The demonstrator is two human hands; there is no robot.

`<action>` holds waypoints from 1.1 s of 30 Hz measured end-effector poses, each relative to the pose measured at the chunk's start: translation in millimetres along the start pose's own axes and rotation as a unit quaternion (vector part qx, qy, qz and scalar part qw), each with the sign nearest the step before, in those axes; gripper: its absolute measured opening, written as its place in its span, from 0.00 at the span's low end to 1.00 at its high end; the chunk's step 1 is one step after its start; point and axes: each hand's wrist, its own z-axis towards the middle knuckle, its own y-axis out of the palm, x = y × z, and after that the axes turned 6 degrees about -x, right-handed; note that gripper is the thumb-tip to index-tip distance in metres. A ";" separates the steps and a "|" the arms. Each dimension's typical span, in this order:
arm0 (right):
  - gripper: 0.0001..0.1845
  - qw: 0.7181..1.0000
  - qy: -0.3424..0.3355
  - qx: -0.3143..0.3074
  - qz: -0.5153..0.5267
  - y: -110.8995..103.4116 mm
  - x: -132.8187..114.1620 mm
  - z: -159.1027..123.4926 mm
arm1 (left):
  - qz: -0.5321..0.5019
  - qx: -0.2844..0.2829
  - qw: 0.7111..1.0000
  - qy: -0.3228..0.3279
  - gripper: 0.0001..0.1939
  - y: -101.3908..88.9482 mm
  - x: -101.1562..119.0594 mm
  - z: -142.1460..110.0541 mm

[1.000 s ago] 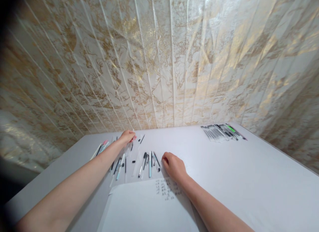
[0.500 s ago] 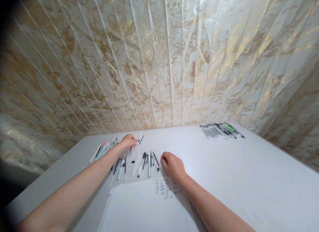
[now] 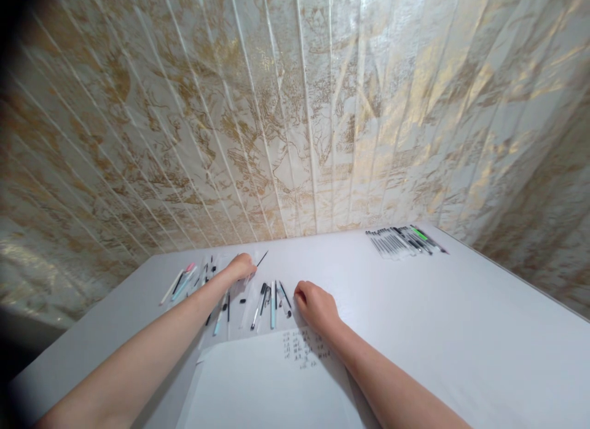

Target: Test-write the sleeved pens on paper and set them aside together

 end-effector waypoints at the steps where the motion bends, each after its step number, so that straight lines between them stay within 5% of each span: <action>1: 0.10 1.000 -0.001 0.001 0.001 0.0 -0.1 -0.2 | -0.012 0.001 1.000 0.001 0.18 -1.0 0.4 -1.2; 8: 0.10 1.000 -0.007 0.010 0.015 2.4 2.6 0.9 | -0.153 0.000 0.987 0.057 0.17 -6.7 9.8 -33.9; 14: 0.23 0.994 -0.059 0.082 0.037 -12.3 -3.9 -3.1 | -0.304 -0.057 0.937 0.162 0.11 20.6 25.6 -94.7; 18: 0.26 0.984 -0.147 0.100 -0.005 -21.4 -15.6 -9.8 | -0.404 -0.107 0.885 0.202 0.12 42.9 31.0 -132.4; 23: 0.18 0.982 -0.163 0.098 -0.019 -18.0 -19.8 -12.6 | -0.516 -0.152 0.825 0.174 0.10 56.1 33.1 -154.6; 28: 0.15 0.970 -0.141 0.114 0.163 -28.6 -24.2 -11.9 | -0.659 -0.116 0.729 0.140 0.11 50.4 34.3 -153.1; 33: 0.25 0.938 -0.091 0.108 0.315 -52.4 -37.8 -17.5 | -0.760 -0.068 0.639 0.097 0.15 35.7 29.3 -143.0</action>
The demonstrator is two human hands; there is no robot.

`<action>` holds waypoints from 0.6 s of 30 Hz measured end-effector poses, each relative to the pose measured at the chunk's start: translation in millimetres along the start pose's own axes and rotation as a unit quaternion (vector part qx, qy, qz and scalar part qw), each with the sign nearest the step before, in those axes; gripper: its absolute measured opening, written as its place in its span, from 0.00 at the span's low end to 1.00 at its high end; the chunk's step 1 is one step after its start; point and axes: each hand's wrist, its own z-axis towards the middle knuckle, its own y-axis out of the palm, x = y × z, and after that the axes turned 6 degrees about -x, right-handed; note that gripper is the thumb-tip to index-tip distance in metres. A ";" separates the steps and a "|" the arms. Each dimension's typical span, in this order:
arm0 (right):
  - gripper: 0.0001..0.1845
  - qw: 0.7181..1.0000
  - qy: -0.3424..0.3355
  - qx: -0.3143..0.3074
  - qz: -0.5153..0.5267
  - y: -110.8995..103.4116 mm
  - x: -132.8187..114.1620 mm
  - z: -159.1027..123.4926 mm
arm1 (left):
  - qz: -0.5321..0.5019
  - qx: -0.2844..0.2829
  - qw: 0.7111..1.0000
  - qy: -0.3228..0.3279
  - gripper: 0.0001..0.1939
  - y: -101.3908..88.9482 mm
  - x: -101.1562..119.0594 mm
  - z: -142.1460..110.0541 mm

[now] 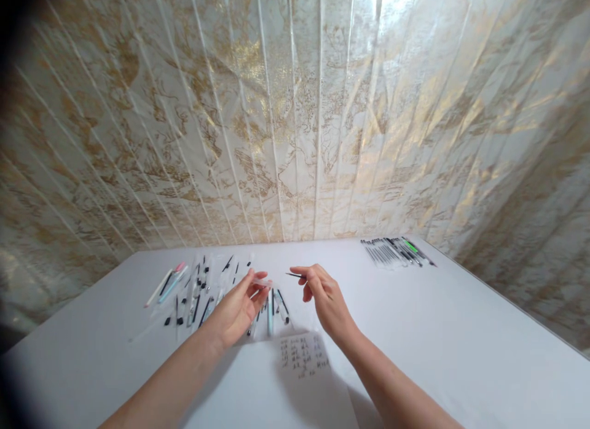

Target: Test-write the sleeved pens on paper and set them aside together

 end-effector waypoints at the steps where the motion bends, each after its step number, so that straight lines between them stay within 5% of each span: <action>1: 0.25 1.000 0.010 0.006 0.024 -1.5 -3.8 -0.1 | -0.017 0.006 1.000 -0.006 0.15 -1.6 2.4 1.0; 6: 0.15 0.984 0.049 0.041 0.169 -3.1 -11.1 -1.2 | -0.077 0.019 0.996 -0.036 0.15 -5.6 8.9 0.9; 18: 0.16 0.983 0.057 0.031 0.171 3.4 -11.5 -3.0 | -0.104 0.017 0.994 -0.042 0.14 5.9 7.9 -12.2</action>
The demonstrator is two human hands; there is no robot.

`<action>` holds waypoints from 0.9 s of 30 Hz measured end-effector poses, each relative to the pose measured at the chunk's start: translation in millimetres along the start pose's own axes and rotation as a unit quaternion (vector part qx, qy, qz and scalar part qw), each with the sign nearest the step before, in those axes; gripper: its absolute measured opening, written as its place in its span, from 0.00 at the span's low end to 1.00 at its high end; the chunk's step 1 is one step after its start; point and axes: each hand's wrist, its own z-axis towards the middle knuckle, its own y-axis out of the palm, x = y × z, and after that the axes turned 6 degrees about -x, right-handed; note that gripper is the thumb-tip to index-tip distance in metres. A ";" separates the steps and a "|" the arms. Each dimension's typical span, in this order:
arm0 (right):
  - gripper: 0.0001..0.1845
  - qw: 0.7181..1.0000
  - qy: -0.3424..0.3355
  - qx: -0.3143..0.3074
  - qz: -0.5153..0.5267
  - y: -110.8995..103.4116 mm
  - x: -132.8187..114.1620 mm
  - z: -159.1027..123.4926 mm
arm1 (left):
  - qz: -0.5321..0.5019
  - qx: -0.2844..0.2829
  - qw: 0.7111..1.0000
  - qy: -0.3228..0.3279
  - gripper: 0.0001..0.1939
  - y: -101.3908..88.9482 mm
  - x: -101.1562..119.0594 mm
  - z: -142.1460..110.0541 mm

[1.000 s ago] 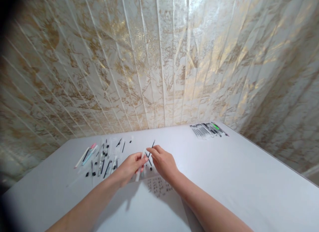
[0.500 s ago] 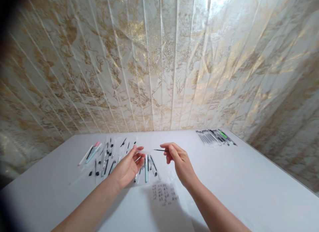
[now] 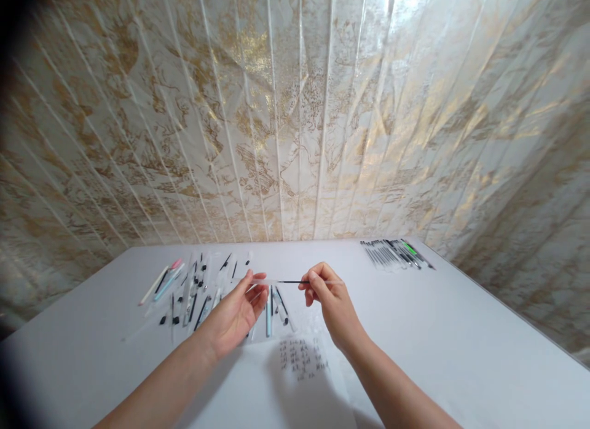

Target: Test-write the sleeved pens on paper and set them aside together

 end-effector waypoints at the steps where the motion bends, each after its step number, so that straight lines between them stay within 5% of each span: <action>1: 0.16 1.000 0.000 -0.003 0.001 0.3 0.4 -0.3 | 0.000 0.000 1.000 0.000 0.13 0.9 -0.9 -1.6; 14: 0.17 0.999 0.009 -0.029 -0.042 3.1 1.6 -0.9 | 0.004 -0.023 1.000 -0.001 0.11 2.9 -14.4 -8.5; 18: 0.17 0.995 0.043 -0.083 -0.035 8.3 2.6 -1.8 | 0.006 -0.059 0.998 -0.037 0.11 3.0 -20.1 -12.2; 21: 0.22 0.992 0.052 -0.113 -0.032 5.0 0.9 -0.1 | -0.003 -0.035 0.999 -0.022 0.11 3.0 -17.1 -10.9; 27: 0.17 0.994 0.016 -0.049 -0.094 -7.7 -8.6 5.3 | -0.013 0.005 1.000 0.006 0.14 3.8 -5.9 -6.2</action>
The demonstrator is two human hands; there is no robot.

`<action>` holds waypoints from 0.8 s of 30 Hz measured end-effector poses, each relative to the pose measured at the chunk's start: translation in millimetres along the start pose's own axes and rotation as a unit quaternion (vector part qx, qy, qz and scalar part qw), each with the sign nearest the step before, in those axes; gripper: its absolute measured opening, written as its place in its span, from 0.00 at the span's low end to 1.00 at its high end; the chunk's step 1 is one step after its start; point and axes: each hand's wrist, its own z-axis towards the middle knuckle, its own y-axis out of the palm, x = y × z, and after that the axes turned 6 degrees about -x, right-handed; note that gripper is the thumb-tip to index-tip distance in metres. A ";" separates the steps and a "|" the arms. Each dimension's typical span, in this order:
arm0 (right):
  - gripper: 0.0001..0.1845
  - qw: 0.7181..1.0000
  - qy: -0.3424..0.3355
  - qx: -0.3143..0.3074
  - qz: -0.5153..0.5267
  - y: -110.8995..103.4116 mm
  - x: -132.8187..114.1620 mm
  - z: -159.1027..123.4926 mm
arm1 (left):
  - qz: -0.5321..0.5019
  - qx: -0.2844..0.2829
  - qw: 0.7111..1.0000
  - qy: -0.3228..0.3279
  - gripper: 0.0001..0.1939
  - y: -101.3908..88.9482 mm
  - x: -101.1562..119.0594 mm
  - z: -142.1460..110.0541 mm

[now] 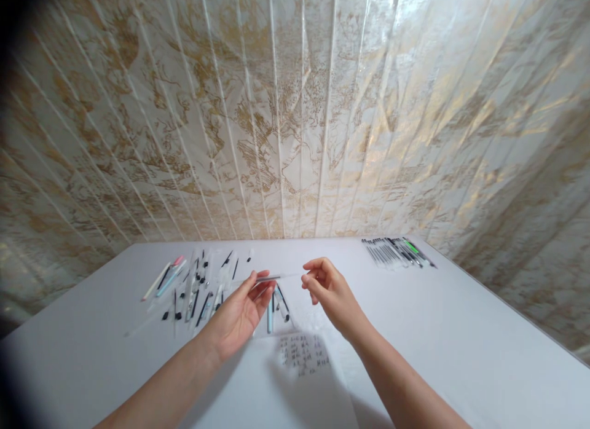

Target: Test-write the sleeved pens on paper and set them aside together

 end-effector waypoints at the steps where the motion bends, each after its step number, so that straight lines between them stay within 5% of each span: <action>1: 0.15 1.000 -0.005 0.008 -0.019 -0.8 -0.7 0.1 | 0.000 0.001 1.000 0.000 0.13 0.1 0.0 0.0; 24: 0.07 0.972 -0.084 -0.001 -0.220 16.1 14.3 -10.6 | 0.004 -0.032 0.999 -0.011 0.10 -6.7 -15.7 -4.8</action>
